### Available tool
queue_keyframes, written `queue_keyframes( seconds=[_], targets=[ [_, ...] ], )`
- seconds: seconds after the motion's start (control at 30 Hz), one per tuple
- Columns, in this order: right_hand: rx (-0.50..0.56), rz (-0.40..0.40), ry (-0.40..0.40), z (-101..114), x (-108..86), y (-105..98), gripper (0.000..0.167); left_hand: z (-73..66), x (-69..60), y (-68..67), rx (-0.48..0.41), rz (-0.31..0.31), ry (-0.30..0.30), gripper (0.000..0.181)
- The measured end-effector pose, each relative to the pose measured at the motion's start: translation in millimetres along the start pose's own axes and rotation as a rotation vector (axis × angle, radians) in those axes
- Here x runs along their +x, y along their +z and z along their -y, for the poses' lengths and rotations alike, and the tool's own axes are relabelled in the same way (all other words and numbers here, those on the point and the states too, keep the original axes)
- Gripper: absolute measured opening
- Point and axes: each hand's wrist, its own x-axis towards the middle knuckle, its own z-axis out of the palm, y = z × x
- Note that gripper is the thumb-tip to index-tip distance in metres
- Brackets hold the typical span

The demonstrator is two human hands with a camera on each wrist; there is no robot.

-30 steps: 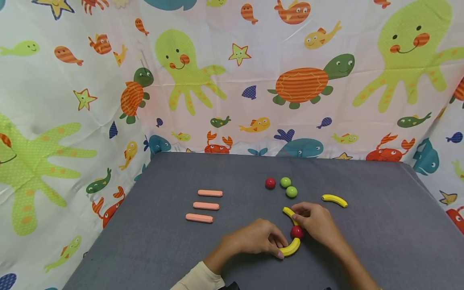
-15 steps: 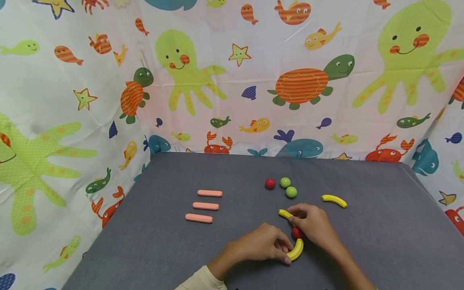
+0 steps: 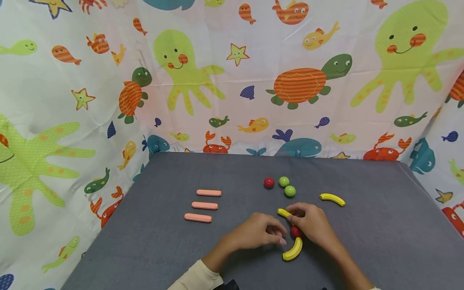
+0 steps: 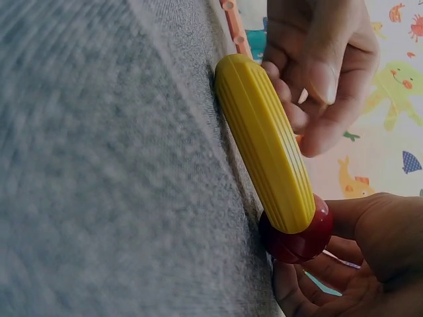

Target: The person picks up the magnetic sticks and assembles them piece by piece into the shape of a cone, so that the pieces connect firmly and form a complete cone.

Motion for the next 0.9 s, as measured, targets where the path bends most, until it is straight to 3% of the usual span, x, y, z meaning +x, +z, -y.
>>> queue_keyframes(
  seconds=[0.23,0.43,0.7,0.9],
  targets=[
    [0.016,0.009,0.006,0.2,1.8,0.6,0.027,16.5,1.8,-16.8,-0.098,-0.268,-0.008,0.020],
    [0.022,0.012,0.019,-0.9,1.5,0.5,0.028,33.5,17.5,-29.5,-0.107,-0.459,-0.022,0.022],
    [0.022,0.023,0.035,-0.7,1.5,0.2,0.028,47.9,43.0,-47.7,-0.163,-0.548,-0.089,0.031],
    [0.027,0.023,0.041,-1.2,1.2,1.0,0.028,57.7,57.3,-53.8,-0.092,-0.548,-0.143,0.040]
  ],
)
